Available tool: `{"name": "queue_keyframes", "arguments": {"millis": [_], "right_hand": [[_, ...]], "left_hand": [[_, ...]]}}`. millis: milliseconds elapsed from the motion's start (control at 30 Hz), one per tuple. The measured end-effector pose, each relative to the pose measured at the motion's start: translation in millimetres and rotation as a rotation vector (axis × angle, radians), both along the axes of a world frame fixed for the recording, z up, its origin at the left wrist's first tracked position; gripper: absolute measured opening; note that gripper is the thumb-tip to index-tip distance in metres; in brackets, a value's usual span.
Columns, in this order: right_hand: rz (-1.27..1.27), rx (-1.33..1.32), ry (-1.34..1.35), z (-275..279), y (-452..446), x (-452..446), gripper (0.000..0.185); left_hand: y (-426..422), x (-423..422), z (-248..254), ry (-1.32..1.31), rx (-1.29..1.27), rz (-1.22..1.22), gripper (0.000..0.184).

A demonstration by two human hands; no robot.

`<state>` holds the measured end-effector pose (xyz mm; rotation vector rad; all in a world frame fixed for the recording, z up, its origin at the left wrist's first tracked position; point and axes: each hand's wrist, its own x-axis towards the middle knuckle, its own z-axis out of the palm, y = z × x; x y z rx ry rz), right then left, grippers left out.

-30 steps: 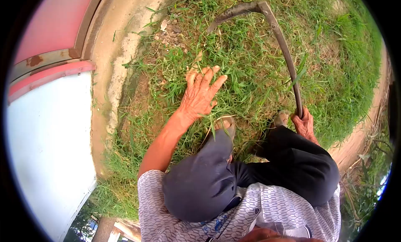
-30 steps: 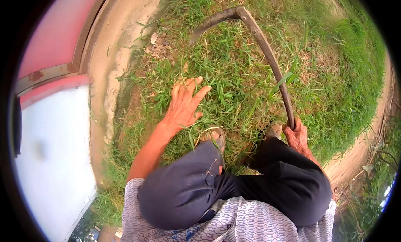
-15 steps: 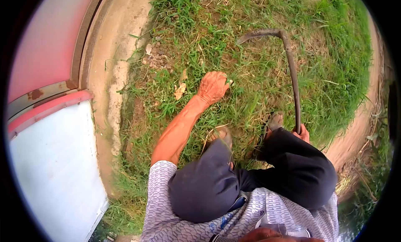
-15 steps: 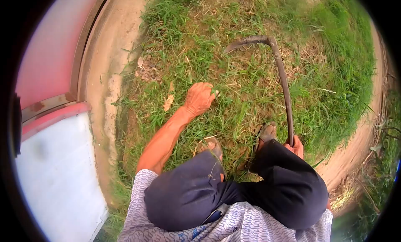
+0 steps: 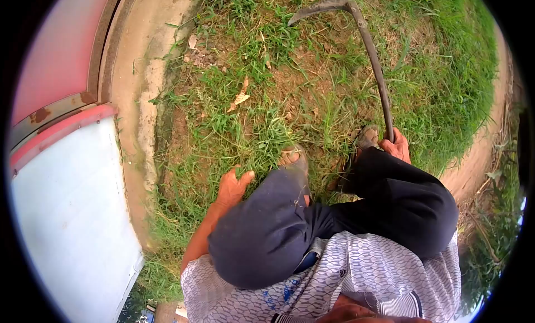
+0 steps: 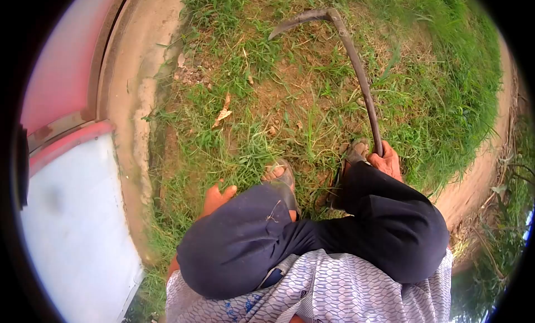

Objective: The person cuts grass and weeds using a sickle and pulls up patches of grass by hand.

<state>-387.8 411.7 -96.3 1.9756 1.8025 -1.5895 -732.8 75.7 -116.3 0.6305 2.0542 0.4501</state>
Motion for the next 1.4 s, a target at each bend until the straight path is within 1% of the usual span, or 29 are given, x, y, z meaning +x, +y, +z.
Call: {"name": "queue_keyframes", "arguments": {"millis": [33, 67, 133, 200, 233, 300, 333, 400, 433, 467, 500, 533, 567, 633, 700, 767, 800, 833, 900, 933, 1000, 1067, 1100, 1200, 1233, 1267, 1300, 1367, 1400], "right_hand": [[0.01, -0.045, -0.022, 6, -2, -6, 0.02], [0.055, -0.014, -0.048, 15, -3, -16, 0.024], [0.026, -0.009, -0.038, 18, -5, -22, 0.024], [0.028, -0.01, -0.032, 14, -8, -10, 0.022], [0.02, 0.001, -0.039, 16, -8, -4, 0.022], [-0.037, -0.018, 0.023, 23, -15, 8, 0.018], [-0.063, 0.003, 0.062, 22, -17, 19, 0.017], [-0.128, 0.02, 0.079, 16, -24, 39, 0.018], [-0.176, 0.022, 0.105, 11, -28, 48, 0.02], [-0.118, 0.098, -0.011, 4, -30, 55, 0.021], [-0.12, 0.103, -0.008, -3, -31, 61, 0.021], [-0.083, 0.116, -0.073, -7, -34, 63, 0.021], [-0.044, 0.128, -0.135, -12, -38, 64, 0.021], [-0.048, 0.122, -0.122, -28, -44, 66, 0.022], [-0.052, 0.119, -0.105, -30, -45, 58, 0.022], [-0.107, 0.006, 0.05, -19, -39, 42, 0.023], [-0.17, -0.003, 0.098, -19, -39, 34, 0.023], [-0.153, -0.012, 0.11, -17, -37, 26, 0.023], [-0.017, -0.003, 0.025, -7, -24, 10, 0.023], [-0.043, -0.069, 0.043, -1, -19, -3, 0.023], [0.024, -0.086, 0.018, 16, -5, -25, 0.023], [0.14, 0.007, -0.049, 0, 4, -29, 0.024], [0.133, -0.051, -0.016, -1, 9, -35, 0.025], [0.124, -0.076, -0.033, -8, 17, -57, 0.024], [0.118, -0.102, -0.015, -8, 17, -61, 0.023], [0.106, -0.131, 0.0, -9, 16, -63, 0.022], [0.113, -0.137, -0.002, -7, 15, -64, 0.022], [0.122, -0.134, -0.011, -3, 18, -67, 0.021], [0.117, -0.14, -0.014, -5, 15, -62, 0.021]], "left_hand": [[9, -2, 1, -0.026, 0.048, 0.033, 0.084], [28, -6, -3, -0.049, 0.105, 0.069, 0.084], [95, -2, 7, 0.09, 0.192, -0.165, 0.078], [146, 21, 3, 0.487, 0.364, -0.502, 0.072], [161, 31, -6, 0.482, 0.378, -0.506, 0.072], [176, 47, -32, 0.512, 0.705, -0.79, 0.052], [177, 55, -43, 0.504, 0.718, -0.797, 0.052], [176, 66, -62, 0.31, 0.717, -0.939, 0.03], [171, 68, -61, 0.304, 0.72, -0.948, 0.03], [164, 67, -60, 0.167, 0.577, -0.775, 0.023], [162, 65, -61, 0.04, 0.438, -0.6, 0.02], [166, 60, -53, 0.005, 0.244, -0.483, 0.028], [166, 55, -42, 0.01, 0.243, -0.484, 0.028], [154, 43, -13, -0.12, 0.276, 0.271, 0.042], [136, 23, 23, -0.475, 0.169, 0.736, 0.049], [78, 3, 30, -0.508, 0.076, 0.685, 0.052], [35, -1, 18, -0.426, -0.049, 0.706, 0.069], [-8, -4, 6, -0.353, -0.174, 0.729, 0.087], [-85, -7, 2, -0.232, -0.349, 0.721, 0.083], [-123, -4, 6, -0.18, -0.411, 0.698, 0.081], [-172, 6, 24, -0.077, -0.495, 0.609, 0.076], [-186, 11, 36, 0.076, -0.46, 0.478, 0.072], [-176, 12, 42, 0.167, -0.416, 0.398, 0.069], [-85, 0, 47, 0.512, -0.098, 0.05, 0.063], [-42, -8, 47, 0.632, -0.069, -0.088, 0.059], [-2, -20, 49, 0.547, 0.035, -0.172, 0.074], [25, -32, 42, 0.534, 0.147, -0.402, 0.081], [68, -44, 15, 0.627, 0.321, -0.753, 0.087], [86, -46, 3, 0.573, 0.376, -0.778, 0.089]]}}
